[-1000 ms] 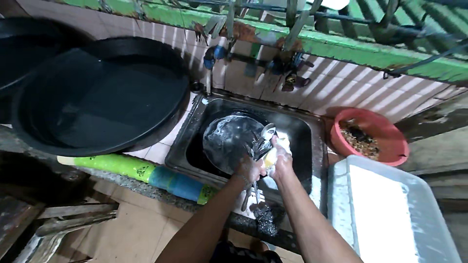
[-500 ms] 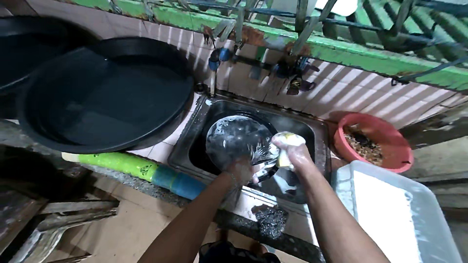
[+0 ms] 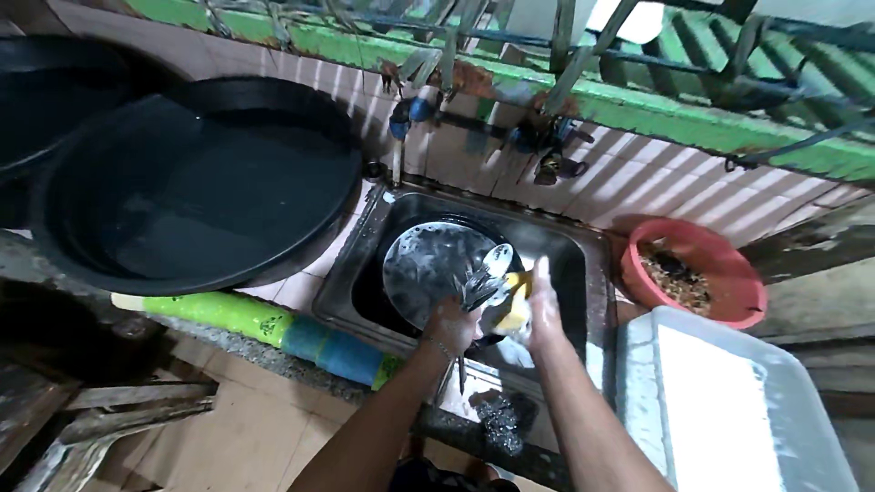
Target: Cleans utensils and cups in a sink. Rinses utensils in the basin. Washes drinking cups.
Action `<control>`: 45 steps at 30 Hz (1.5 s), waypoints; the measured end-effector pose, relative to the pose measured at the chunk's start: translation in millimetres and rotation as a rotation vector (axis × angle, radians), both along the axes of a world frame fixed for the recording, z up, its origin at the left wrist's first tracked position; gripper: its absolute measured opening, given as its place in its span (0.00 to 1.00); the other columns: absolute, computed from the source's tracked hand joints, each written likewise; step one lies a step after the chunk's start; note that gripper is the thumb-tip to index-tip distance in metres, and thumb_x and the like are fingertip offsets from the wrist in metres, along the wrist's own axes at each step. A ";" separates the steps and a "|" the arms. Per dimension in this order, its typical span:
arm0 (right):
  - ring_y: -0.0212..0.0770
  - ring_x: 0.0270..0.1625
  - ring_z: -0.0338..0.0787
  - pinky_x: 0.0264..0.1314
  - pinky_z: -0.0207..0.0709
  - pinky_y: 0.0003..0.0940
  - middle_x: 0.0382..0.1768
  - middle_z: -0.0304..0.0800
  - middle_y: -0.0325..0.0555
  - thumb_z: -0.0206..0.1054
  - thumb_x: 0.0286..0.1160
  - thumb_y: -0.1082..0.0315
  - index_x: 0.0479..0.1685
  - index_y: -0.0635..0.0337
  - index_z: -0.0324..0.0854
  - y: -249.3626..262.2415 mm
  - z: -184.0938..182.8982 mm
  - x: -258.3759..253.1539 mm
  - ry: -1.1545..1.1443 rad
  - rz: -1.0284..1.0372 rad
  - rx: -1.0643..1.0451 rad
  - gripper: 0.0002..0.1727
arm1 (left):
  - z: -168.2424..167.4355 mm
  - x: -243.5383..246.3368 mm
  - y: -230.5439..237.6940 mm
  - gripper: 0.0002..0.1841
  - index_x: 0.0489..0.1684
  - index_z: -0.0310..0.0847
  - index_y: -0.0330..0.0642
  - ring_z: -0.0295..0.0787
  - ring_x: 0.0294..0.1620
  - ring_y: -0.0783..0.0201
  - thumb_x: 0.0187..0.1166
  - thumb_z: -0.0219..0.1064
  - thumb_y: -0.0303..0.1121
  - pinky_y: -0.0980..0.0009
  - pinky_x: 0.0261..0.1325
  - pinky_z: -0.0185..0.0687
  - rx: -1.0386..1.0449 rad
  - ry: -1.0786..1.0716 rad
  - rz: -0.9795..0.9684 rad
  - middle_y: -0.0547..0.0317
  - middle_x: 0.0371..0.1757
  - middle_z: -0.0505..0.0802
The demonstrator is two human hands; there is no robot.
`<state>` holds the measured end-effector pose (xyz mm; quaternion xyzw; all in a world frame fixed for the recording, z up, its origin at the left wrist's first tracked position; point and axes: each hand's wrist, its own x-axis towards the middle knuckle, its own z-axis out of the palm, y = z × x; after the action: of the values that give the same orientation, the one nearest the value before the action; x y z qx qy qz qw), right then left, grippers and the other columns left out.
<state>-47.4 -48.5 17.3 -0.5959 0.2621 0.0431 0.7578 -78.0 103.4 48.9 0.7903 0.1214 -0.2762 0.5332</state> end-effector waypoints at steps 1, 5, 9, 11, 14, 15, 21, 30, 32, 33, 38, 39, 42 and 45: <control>0.39 0.35 0.90 0.35 0.87 0.44 0.40 0.90 0.43 0.48 0.82 0.27 0.67 0.46 0.78 6.4 -0.7 -10.9 0.031 0.061 0.101 0.36 | -2.0 4.0 -0.5 0.24 0.57 0.82 0.33 0.83 0.27 0.63 0.92 0.56 0.49 0.64 0.39 0.82 -0.017 0.034 -0.014 0.52 0.33 0.90; 0.37 0.31 0.90 0.30 0.86 0.38 0.35 0.90 0.44 0.63 0.84 0.61 0.60 0.55 0.79 20.2 2.3 -16.8 0.049 -0.059 0.181 0.13 | -9.2 4.4 -6.6 0.28 0.57 0.81 0.29 0.86 0.25 0.65 0.92 0.55 0.52 0.66 0.37 0.85 0.014 0.087 -0.105 0.52 0.33 0.91; 0.40 0.46 0.90 0.47 0.87 0.45 0.48 0.89 0.45 0.66 0.83 0.50 0.68 0.52 0.77 21.0 -9.7 -1.1 0.019 -0.162 0.164 0.22 | -10.7 -1.6 -9.9 0.24 0.67 0.78 0.31 0.89 0.37 0.55 0.92 0.57 0.47 0.56 0.50 0.86 0.106 0.056 -0.126 0.46 0.39 0.91; 0.41 0.44 0.91 0.45 0.88 0.45 0.47 0.90 0.46 0.67 0.82 0.53 0.67 0.53 0.78 30.8 -3.1 -8.6 0.060 -0.113 0.110 0.21 | -19.5 3.6 -8.8 0.25 0.67 0.78 0.30 0.90 0.38 0.54 0.92 0.57 0.48 0.55 0.52 0.86 0.102 0.049 -0.093 0.44 0.40 0.91; 0.42 0.39 0.90 0.41 0.86 0.45 0.43 0.90 0.49 0.71 0.79 0.62 0.62 0.58 0.81 32.5 2.5 -11.2 0.117 -0.036 -0.058 0.17 | -21.7 0.4 -2.3 0.28 0.66 0.77 0.30 0.88 0.29 0.61 0.92 0.56 0.51 0.64 0.41 0.87 0.063 0.078 -0.062 0.48 0.36 0.91; 0.42 0.41 0.90 0.43 0.86 0.46 0.45 0.90 0.49 0.70 0.79 0.62 0.63 0.58 0.81 30.2 1.0 -6.0 0.104 -0.025 -0.082 0.17 | -19.2 -2.2 1.2 0.28 0.67 0.76 0.30 0.87 0.28 0.63 0.92 0.56 0.51 0.65 0.41 0.87 0.048 0.080 -0.062 0.50 0.36 0.91; 0.45 0.54 0.90 0.57 0.85 0.50 0.54 0.90 0.51 0.71 0.78 0.48 0.66 0.59 0.82 28.3 -9.3 55.9 0.057 0.055 -0.189 0.27 | -16.3 4.0 22.5 0.25 0.69 0.77 0.33 0.87 0.30 0.60 0.94 0.54 0.49 0.61 0.43 0.86 0.008 0.033 0.029 0.49 0.36 0.91; 0.59 0.68 0.84 0.71 0.75 0.65 0.65 0.86 0.63 0.57 0.86 0.39 0.71 0.61 0.80 3.6 -26.3 97.8 0.037 0.175 -0.572 0.34 | -38.5 57.8 30.1 0.24 0.73 0.72 0.31 0.90 0.35 0.59 0.95 0.51 0.45 0.61 0.44 0.87 0.104 0.089 0.099 0.45 0.47 0.93; 0.63 0.68 0.84 0.71 0.73 0.68 0.64 0.85 0.67 0.63 0.85 0.45 0.67 0.67 0.82 7.5 -35.4 77.4 0.112 0.168 -0.604 0.31 | -46.3 76.3 30.1 0.21 0.72 0.74 0.32 0.92 0.39 0.59 0.93 0.53 0.41 0.60 0.47 0.88 0.116 0.097 0.157 0.46 0.49 0.94; 0.62 0.67 0.84 0.70 0.74 0.67 0.63 0.86 0.66 0.65 0.83 0.46 0.67 0.66 0.82 10.3 -38.2 66.9 0.145 0.148 -0.574 0.30 | -48.9 81.2 29.9 0.20 0.71 0.75 0.32 0.93 0.39 0.59 0.93 0.54 0.40 0.61 0.47 0.88 0.105 0.091 0.182 0.47 0.49 0.94; 0.51 0.60 0.87 0.60 0.81 0.59 0.62 0.87 0.54 0.65 0.80 0.38 0.77 0.53 0.75 25.5 -27.5 36.4 0.173 0.054 -0.253 0.35 | -57.6 79.6 20.4 0.24 0.76 0.72 0.34 0.93 0.36 0.60 0.92 0.58 0.44 0.62 0.44 0.91 0.015 0.068 0.196 0.47 0.47 0.94; 0.51 0.62 0.87 0.61 0.81 0.59 0.63 0.87 0.53 0.66 0.77 0.36 0.78 0.52 0.74 24.7 -26.2 38.6 0.181 0.072 -0.193 0.37 | -55.2 72.8 17.5 0.24 0.74 0.73 0.33 0.93 0.34 0.61 0.92 0.58 0.45 0.62 0.43 0.90 -0.005 0.061 0.160 0.48 0.45 0.95; 0.50 0.52 0.89 0.55 0.84 0.55 0.55 0.89 0.55 0.74 0.74 0.48 0.70 0.58 0.79 26.3 -12.8 49.3 0.183 0.112 -0.216 0.30 | -45.5 46.3 8.7 0.24 0.71 0.73 0.32 0.89 0.28 0.64 0.92 0.59 0.45 0.65 0.37 0.87 -0.078 0.017 0.062 0.51 0.42 0.95; 0.48 0.50 0.88 0.55 0.82 0.53 0.52 0.89 0.54 0.72 0.78 0.54 0.64 0.58 0.84 20.4 -5.3 66.8 0.111 0.107 -0.371 0.22 | -41.4 27.0 15.4 0.24 0.79 0.68 0.37 0.82 0.29 0.62 0.91 0.58 0.41 0.63 0.37 0.81 -0.091 0.033 0.075 0.50 0.45 0.91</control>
<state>19.4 -28.0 12.0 -0.7352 0.2751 0.0672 0.6158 -51.0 118.8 7.5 0.7554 0.1469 -0.2744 0.5766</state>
